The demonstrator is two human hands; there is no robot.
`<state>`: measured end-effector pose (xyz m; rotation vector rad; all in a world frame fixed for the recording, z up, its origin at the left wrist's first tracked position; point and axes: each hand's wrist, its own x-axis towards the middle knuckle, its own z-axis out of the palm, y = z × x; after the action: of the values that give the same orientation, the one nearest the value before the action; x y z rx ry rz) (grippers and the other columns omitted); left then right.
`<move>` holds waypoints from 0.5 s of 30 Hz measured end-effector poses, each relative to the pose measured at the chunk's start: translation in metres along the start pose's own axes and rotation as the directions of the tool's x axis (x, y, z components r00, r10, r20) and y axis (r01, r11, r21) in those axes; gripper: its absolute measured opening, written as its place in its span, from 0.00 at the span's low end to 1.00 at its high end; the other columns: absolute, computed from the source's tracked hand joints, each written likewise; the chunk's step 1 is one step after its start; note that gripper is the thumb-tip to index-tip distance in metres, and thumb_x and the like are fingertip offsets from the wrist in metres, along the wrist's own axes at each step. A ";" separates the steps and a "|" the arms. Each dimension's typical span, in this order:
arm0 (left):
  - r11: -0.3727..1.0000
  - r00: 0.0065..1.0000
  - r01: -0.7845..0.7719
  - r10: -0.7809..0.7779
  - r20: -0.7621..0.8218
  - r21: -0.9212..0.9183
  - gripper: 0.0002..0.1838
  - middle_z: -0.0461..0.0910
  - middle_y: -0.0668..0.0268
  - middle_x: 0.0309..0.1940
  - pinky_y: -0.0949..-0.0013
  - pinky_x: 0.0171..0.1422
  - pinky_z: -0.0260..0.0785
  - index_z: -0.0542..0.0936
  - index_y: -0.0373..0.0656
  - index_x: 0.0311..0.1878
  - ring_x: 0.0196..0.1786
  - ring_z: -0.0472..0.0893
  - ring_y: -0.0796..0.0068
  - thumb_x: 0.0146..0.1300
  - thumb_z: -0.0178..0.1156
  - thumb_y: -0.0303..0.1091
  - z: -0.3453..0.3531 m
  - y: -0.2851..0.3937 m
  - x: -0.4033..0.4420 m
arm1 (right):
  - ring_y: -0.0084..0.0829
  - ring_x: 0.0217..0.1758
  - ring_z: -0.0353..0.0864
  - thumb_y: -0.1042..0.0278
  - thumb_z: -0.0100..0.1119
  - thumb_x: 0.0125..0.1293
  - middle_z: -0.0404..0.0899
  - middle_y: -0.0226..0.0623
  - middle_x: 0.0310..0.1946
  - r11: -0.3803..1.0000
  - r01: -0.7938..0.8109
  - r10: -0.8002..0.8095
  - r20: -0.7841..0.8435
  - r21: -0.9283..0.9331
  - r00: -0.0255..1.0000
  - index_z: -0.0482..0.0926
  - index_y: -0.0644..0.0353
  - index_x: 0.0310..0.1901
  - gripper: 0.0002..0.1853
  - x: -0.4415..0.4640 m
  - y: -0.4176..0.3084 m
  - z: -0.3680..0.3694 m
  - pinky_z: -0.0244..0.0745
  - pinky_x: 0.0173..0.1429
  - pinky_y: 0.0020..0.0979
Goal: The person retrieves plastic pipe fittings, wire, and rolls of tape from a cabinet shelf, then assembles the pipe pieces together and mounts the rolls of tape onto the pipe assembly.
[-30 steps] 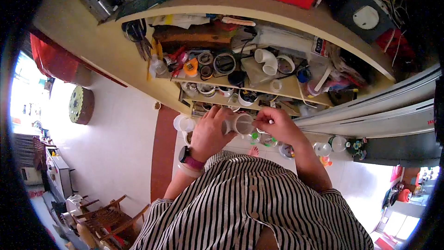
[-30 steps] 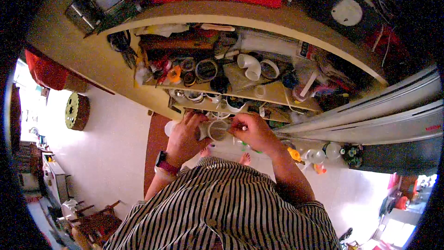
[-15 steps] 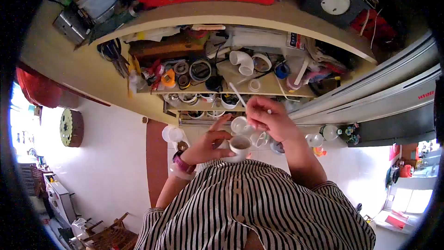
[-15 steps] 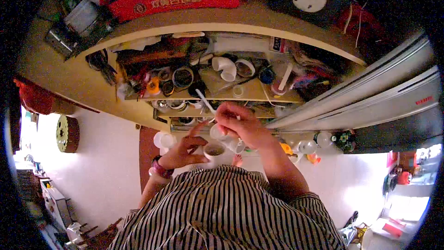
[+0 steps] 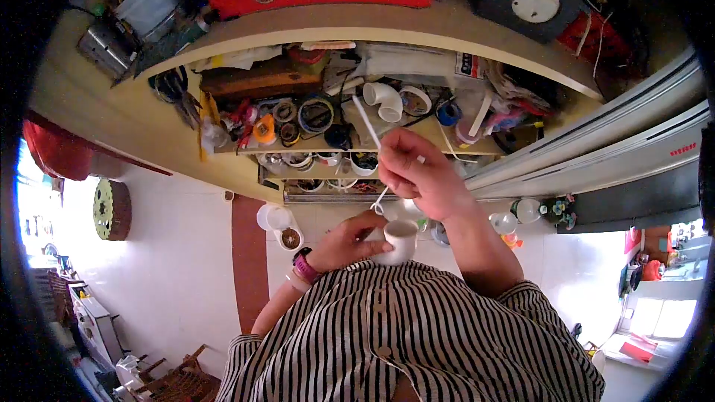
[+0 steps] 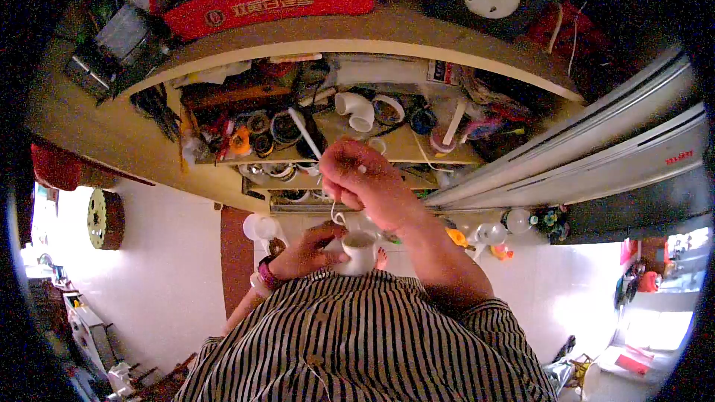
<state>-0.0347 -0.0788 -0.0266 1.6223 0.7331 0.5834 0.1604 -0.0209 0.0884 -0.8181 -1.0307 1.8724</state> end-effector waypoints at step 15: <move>0.936 0.742 0.018 -0.248 -0.623 -0.351 0.20 0.78 0.66 0.48 0.73 0.55 0.69 0.72 0.37 0.59 0.51 0.75 0.79 0.64 0.61 0.26 -0.043 0.001 -0.043 | 0.47 0.38 0.82 0.64 0.58 0.69 0.81 0.45 0.33 0.152 -0.003 -0.402 -0.065 -0.988 0.913 0.80 0.61 0.49 0.12 -0.018 0.020 -0.073 0.77 0.45 0.41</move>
<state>-0.0946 -0.0822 -0.0169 1.0188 1.1938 1.1391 0.2221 -0.0185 0.0402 -1.5359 -2.0451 0.4973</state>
